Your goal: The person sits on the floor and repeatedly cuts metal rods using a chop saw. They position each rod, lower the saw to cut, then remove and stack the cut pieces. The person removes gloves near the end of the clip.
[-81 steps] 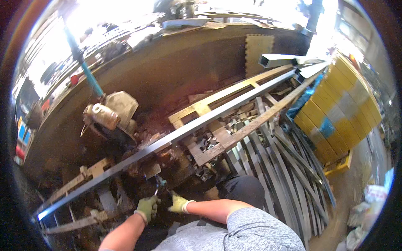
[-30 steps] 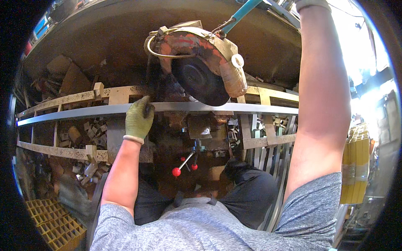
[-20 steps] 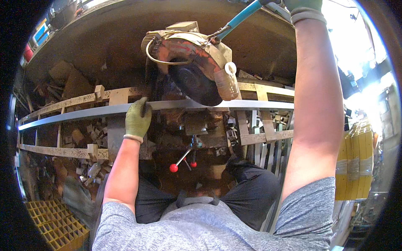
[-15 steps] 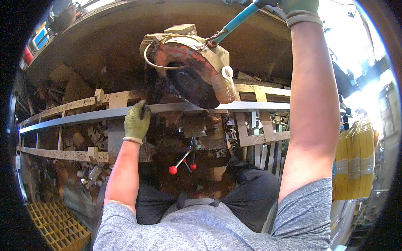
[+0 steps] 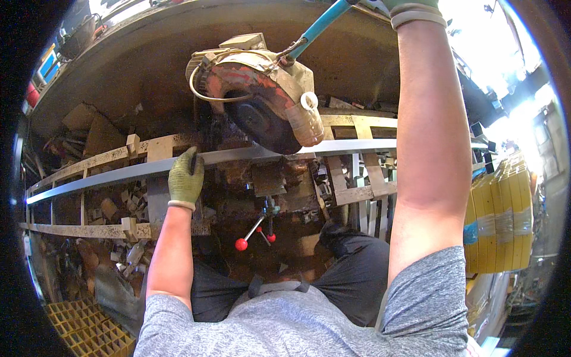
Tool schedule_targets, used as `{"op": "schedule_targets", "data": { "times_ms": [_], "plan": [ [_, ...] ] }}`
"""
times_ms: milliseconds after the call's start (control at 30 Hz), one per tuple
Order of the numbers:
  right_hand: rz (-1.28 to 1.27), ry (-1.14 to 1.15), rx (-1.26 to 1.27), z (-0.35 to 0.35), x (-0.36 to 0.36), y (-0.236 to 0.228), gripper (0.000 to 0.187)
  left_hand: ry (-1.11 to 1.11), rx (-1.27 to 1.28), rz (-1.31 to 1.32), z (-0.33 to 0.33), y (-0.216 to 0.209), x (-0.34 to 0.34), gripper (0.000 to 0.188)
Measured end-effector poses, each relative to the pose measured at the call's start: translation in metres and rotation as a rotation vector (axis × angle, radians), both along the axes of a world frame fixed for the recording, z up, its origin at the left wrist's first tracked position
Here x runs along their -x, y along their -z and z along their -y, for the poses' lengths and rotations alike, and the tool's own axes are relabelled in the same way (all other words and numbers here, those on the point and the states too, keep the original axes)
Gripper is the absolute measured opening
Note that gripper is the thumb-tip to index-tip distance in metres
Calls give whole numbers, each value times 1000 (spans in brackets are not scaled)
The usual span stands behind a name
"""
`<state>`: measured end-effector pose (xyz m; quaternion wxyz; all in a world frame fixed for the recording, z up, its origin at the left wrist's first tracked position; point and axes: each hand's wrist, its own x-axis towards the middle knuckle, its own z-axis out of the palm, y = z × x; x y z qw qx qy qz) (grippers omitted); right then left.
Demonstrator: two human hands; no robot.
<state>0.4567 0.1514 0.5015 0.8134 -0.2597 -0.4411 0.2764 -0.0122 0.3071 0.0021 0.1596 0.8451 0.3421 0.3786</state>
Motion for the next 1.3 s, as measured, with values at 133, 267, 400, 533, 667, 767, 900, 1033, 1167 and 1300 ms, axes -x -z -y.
{"op": "schedule_targets", "data": {
  "times_ms": [133,267,400,533,667,767,900,1033,1167,1300],
  "plan": [
    [232,394,-60,10,30,14,16,6,14,9,0,1,0,37],
    [224,437,-73,13,64,17,15,4,5,18,1,1,-1,37],
    [260,460,-89,13,67,18,14,-9,3,-4,1,0,-1,38],
    [227,455,-97,18,52,22,13,-8,32,-15,1,-1,-1,40],
    [211,408,-75,23,46,21,14,-8,76,-49,0,-1,1,43],
    [266,464,-114,22,50,21,17,-2,66,-45,-1,-2,1,43],
    [264,681,-225,25,52,30,19,-5,85,-39,0,-3,0,43],
    [370,512,-184,35,20,33,13,0,38,4,3,-5,-1,36],
    [844,875,-30,37,-42,29,14,0,34,-11,4,-6,-2,37],
    [1809,1692,446,54,-66,21,20,-19,10,-49,2,-5,-2,38]
  ]
}}
